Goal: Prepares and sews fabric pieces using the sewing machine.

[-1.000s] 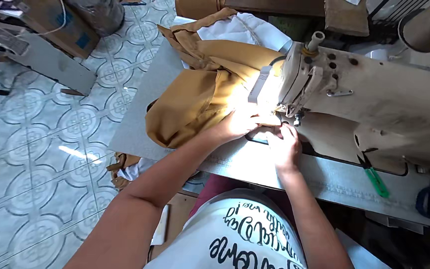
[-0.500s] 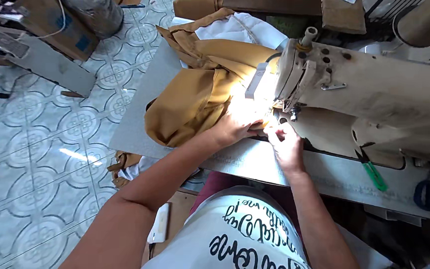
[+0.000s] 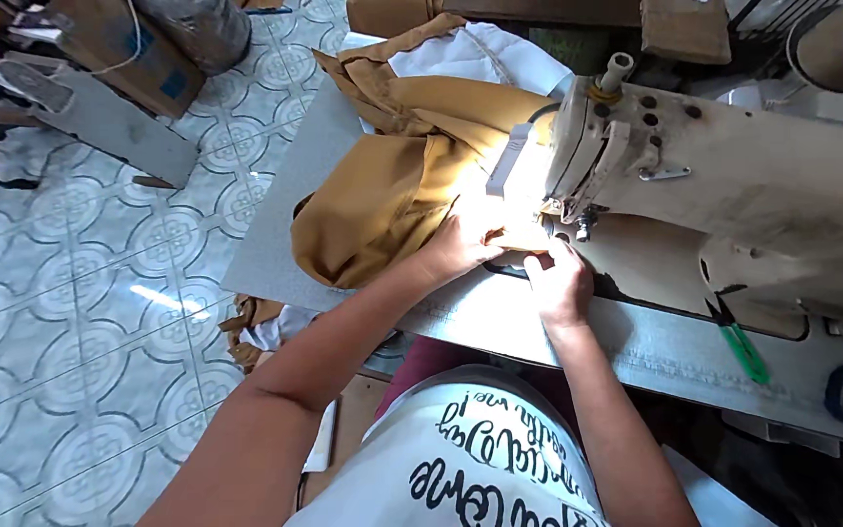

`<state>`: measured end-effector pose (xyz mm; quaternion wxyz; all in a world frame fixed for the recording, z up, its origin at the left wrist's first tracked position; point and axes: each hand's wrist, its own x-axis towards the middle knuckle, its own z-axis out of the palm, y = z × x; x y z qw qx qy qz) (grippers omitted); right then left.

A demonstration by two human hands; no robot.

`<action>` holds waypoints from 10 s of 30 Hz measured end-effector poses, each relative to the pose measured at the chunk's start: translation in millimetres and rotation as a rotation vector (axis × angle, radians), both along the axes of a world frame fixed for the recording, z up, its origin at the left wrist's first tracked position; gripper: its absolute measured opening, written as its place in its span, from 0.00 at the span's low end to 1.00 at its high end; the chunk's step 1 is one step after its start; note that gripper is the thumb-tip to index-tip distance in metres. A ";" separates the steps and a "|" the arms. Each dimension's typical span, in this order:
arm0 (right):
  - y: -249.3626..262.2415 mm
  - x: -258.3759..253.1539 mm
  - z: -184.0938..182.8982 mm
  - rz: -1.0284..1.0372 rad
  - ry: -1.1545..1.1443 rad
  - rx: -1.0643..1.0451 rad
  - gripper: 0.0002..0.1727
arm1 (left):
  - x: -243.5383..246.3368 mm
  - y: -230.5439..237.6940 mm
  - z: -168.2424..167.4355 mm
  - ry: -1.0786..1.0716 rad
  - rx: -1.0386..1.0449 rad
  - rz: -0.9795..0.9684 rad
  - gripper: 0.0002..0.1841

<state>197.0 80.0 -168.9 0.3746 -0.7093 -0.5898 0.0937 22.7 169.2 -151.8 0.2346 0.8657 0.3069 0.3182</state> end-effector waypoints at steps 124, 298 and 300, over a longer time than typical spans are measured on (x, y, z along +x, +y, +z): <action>-45.0 -24.3 12.0 -0.037 -0.183 -0.080 0.17 | 7.2 -70.0 6.7 0.295 0.191 0.057 0.14; -45.5 -20.1 18.2 0.122 -0.299 -0.138 0.14 | -3.0 -57.2 42.5 0.714 0.139 -0.113 0.23; -46.0 -20.2 17.5 0.132 -0.356 -0.126 0.15 | -2.8 -56.9 42.3 0.712 0.149 -0.108 0.24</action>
